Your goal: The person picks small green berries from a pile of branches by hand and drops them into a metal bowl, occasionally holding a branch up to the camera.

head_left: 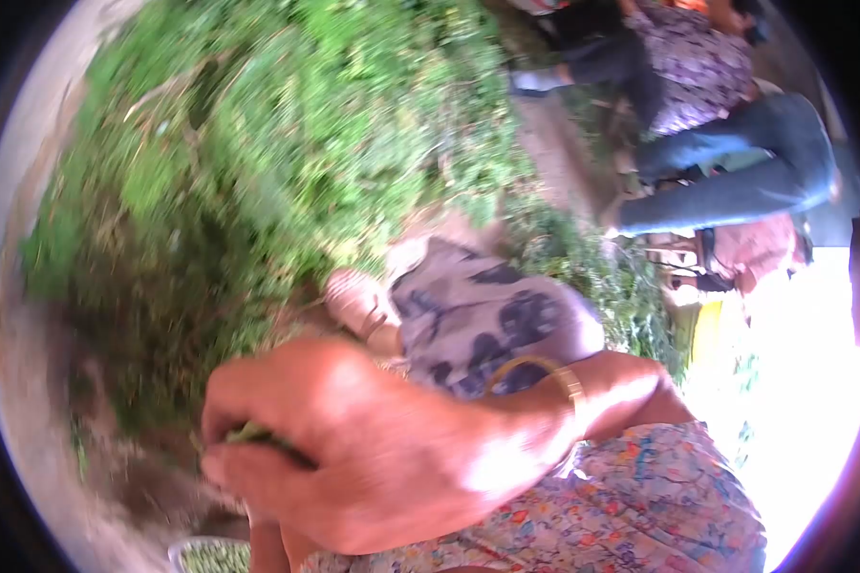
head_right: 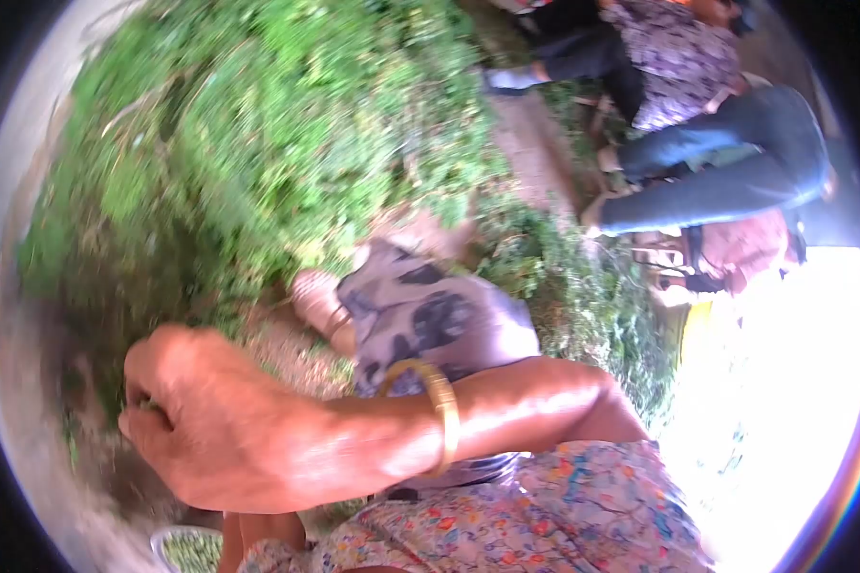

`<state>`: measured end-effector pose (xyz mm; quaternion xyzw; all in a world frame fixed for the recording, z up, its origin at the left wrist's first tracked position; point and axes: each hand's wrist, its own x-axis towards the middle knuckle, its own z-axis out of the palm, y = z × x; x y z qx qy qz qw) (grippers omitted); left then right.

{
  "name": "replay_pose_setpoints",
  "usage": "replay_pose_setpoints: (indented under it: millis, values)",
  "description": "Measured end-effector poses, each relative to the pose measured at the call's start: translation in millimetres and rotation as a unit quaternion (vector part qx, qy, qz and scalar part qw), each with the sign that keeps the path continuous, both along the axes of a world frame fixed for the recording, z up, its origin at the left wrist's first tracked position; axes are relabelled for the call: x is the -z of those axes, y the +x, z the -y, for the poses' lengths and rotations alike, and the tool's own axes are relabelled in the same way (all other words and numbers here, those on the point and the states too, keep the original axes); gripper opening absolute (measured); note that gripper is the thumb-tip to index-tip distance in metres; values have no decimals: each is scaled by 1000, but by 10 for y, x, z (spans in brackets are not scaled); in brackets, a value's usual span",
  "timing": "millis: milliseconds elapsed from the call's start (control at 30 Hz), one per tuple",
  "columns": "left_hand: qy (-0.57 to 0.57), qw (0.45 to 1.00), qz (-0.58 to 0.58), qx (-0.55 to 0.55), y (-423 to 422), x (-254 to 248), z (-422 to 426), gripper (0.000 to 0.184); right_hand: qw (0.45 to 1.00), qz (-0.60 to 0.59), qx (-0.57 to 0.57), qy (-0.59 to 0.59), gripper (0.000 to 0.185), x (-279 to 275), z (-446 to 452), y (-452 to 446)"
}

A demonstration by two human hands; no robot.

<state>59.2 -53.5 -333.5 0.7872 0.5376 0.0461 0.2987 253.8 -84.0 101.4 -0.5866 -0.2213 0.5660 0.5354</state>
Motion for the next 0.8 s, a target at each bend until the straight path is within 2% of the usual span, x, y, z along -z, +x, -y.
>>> replay_pose_setpoints:
  millis: [33,67,167,200,333,433,533,600,800]
  values:
    - [-6,1000,1,6,-7,-13,25,15,989,117,8,86,13,142,12,-60]
    - [-16,1000,6,9,-1,-31,29,15,995,75,3,62,15,112,20,-19]
    - [-80,996,48,-6,-41,-77,30,15,987,135,21,86,16,89,35,17]
    - [-114,991,69,-17,-47,-94,29,15,993,91,33,62,16,63,59,25]
    - [-316,926,174,-108,-15,-233,18,15,993,81,56,64,16,74,131,69]
    - [-403,879,211,-142,52,-343,28,15,991,85,59,89,17,84,170,129]
    - [-448,853,221,-152,113,-414,45,15,986,96,95,96,18,126,180,122]
    - [-466,844,221,-150,160,-443,62,15,971,161,137,114,17,174,185,117]
    - [-492,832,214,-138,222,-466,88,15,974,172,103,109,17,147,275,259]
